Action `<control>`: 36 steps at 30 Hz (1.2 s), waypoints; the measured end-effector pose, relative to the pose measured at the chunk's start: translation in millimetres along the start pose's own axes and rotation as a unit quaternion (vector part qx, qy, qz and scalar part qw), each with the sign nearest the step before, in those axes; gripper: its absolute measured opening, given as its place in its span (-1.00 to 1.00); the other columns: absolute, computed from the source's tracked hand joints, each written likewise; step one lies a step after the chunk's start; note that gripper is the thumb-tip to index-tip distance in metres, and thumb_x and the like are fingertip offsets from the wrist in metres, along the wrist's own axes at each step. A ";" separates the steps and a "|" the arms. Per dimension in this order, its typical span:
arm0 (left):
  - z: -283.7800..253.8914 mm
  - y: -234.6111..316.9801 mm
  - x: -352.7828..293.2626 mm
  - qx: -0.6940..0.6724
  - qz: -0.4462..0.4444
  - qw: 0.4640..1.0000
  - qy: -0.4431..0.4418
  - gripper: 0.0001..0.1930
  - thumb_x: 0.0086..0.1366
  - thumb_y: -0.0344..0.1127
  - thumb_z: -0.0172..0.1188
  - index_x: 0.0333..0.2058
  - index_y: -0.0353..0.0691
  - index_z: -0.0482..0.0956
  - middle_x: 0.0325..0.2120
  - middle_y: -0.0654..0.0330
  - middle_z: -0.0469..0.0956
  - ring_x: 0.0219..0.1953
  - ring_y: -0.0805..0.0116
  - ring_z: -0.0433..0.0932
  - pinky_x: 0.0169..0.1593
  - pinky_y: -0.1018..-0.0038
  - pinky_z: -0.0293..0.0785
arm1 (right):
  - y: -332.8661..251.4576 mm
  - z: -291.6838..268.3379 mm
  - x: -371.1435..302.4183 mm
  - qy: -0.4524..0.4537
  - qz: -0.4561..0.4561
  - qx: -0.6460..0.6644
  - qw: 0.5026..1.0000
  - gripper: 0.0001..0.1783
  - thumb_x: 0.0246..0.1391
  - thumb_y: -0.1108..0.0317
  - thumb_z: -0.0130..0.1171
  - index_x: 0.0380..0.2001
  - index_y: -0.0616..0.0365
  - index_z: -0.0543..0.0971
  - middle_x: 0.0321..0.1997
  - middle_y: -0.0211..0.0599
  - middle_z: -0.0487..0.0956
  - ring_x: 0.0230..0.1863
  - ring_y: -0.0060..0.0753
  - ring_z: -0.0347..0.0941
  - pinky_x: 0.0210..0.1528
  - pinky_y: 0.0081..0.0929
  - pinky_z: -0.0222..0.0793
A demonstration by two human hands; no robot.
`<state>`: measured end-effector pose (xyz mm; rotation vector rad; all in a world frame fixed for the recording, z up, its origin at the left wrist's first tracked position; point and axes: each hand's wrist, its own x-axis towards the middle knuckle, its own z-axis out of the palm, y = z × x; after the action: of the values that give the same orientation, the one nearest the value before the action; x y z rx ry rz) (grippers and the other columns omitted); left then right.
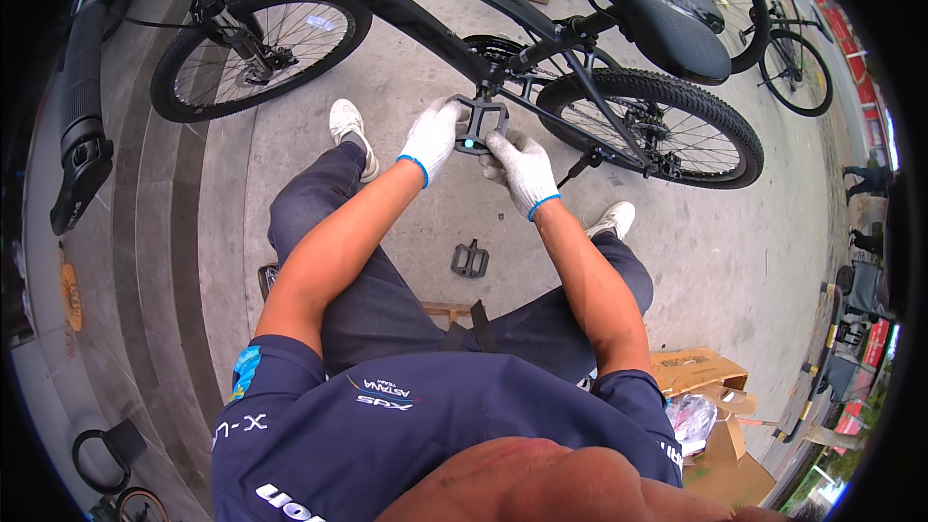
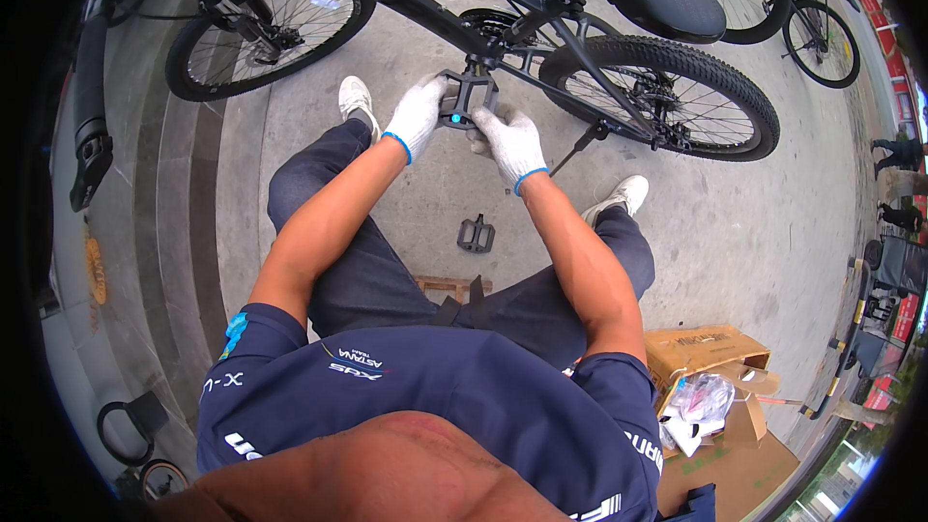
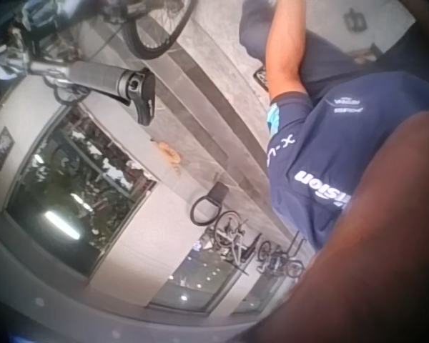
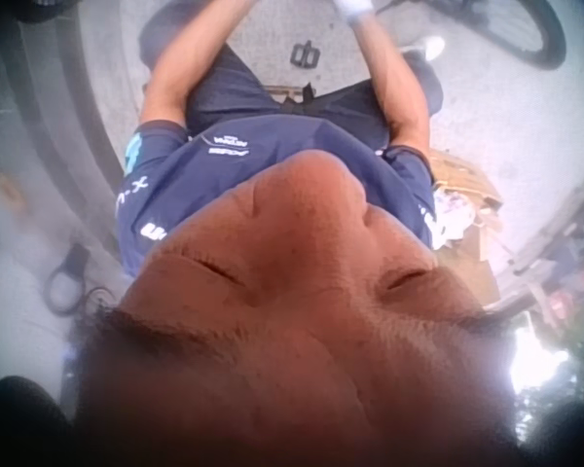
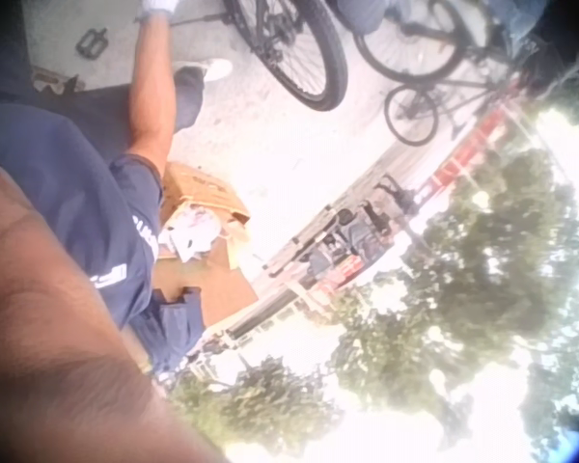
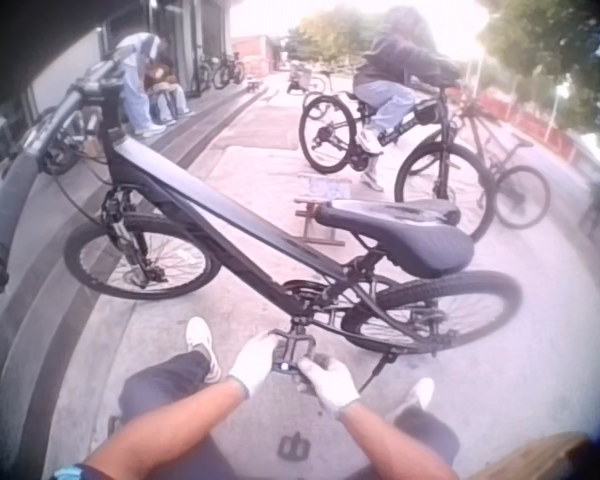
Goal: The person installs a bicycle pedal onto the crank arm using a wrench, then tightens the handlebar stem bolts. The person uses a wrench to secure the pedal and adjusts the handlebar stem with a tool.
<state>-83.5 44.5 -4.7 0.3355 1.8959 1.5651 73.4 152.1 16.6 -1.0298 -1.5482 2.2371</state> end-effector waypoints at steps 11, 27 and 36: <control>-9.0 19.2 -21.9 0.015 0.053 0.997 -0.054 -0.21 0.47 0.16 0.30 0.35 -0.46 0.49 0.21 -0.20 0.61 0.21 0.05 0.64 0.29 0.25 0.55 | -8.7 16.7 -7.4 -0.005 -0.063 -0.003 0.998 -0.38 0.32 0.36 0.45 0.28 0.50 0.44 -0.09 -0.11 0.73 -0.29 -0.48 0.70 -0.30 -0.53 0.70; 13.7 4.3 -21.0 -0.130 0.011 0.989 -0.073 -0.35 0.54 0.03 0.29 0.39 -0.29 0.44 0.06 0.16 0.62 -0.05 0.40 0.61 0.07 0.34 0.63 | 6.8 4.3 3.5 0.000 0.052 -0.028 0.998 -0.32 0.48 0.08 0.28 0.42 0.34 0.41 0.24 -0.09 0.65 0.03 -0.29 0.67 -0.05 -0.35 0.69; 13.4 3.2 -17.8 -0.035 0.046 0.995 -0.079 -0.43 0.61 0.05 0.16 0.28 -0.36 0.55 -0.01 0.08 0.70 -0.03 0.35 0.66 0.08 0.38 0.60 | 16.2 0.4 13.4 -0.079 0.055 0.074 0.993 -0.32 0.45 0.07 0.33 0.38 0.39 0.47 0.18 -0.10 0.69 0.09 -0.25 0.68 0.06 -0.31 0.66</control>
<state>-62.4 45.6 2.9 0.5058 1.7220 1.6110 66.6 152.4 -3.3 -0.9388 -1.3882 2.5202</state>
